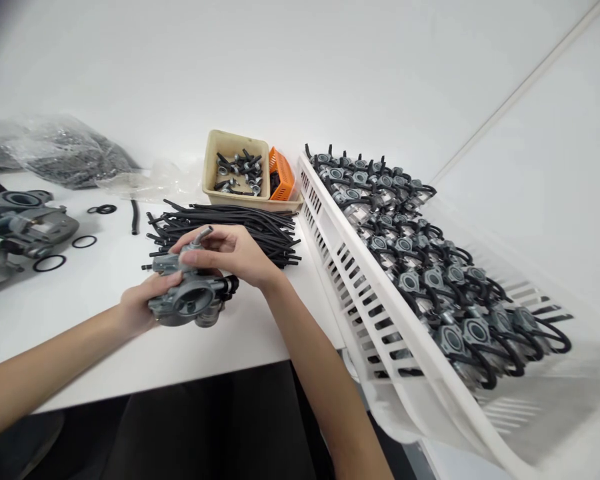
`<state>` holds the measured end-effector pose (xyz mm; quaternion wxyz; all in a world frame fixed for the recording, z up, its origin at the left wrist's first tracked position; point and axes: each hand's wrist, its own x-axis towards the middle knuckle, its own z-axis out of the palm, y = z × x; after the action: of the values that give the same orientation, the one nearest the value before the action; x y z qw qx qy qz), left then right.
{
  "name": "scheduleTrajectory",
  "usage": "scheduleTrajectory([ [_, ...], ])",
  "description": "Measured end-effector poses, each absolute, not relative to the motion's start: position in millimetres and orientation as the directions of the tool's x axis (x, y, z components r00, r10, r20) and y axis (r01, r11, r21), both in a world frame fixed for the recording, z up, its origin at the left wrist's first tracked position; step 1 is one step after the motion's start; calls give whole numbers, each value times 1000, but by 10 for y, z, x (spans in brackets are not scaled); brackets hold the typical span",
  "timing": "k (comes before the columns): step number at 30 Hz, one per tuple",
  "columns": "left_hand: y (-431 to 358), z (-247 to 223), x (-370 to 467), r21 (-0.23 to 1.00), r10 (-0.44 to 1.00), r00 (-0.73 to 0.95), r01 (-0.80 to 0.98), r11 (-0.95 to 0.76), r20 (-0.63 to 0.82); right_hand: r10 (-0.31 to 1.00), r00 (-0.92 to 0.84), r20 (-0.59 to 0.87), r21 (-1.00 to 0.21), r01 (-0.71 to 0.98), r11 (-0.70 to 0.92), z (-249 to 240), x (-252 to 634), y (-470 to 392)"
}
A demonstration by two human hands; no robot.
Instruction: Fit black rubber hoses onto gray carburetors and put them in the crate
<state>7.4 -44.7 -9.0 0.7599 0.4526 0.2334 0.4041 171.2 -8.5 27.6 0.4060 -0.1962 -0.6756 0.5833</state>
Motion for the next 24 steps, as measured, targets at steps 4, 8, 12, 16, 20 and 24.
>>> scheduleTrajectory([
  [4, -454, -66, 66, 885, 830, 557, -373, 278, -26, 728, -607, 318, -946, -257, 199, 269, 1720, -82],
  [8, -451, -82, 52, 890, 835, 548, -360, 281, -42, 702, -619, 353, -926, -341, 164, 231, 1714, -62],
  [12, -460, -78, 51, 888, 826, 563, -382, 255, 5, 692, -624, 363, -917, -373, 144, 215, 1709, -58],
  [16, -461, -75, 52, 890, 829, 559, -391, 234, 28, 713, -622, 323, -929, -352, 115, 228, 1705, -68],
  [20, -451, -78, 55, 893, 827, 562, -385, 231, 28, 728, -621, 289, -938, -337, 84, 222, 1703, -67],
  [24, -456, -74, 49, 896, 822, 569, -374, 240, 17, 746, -607, 274, -945, -316, 90, 230, 1705, -77],
])
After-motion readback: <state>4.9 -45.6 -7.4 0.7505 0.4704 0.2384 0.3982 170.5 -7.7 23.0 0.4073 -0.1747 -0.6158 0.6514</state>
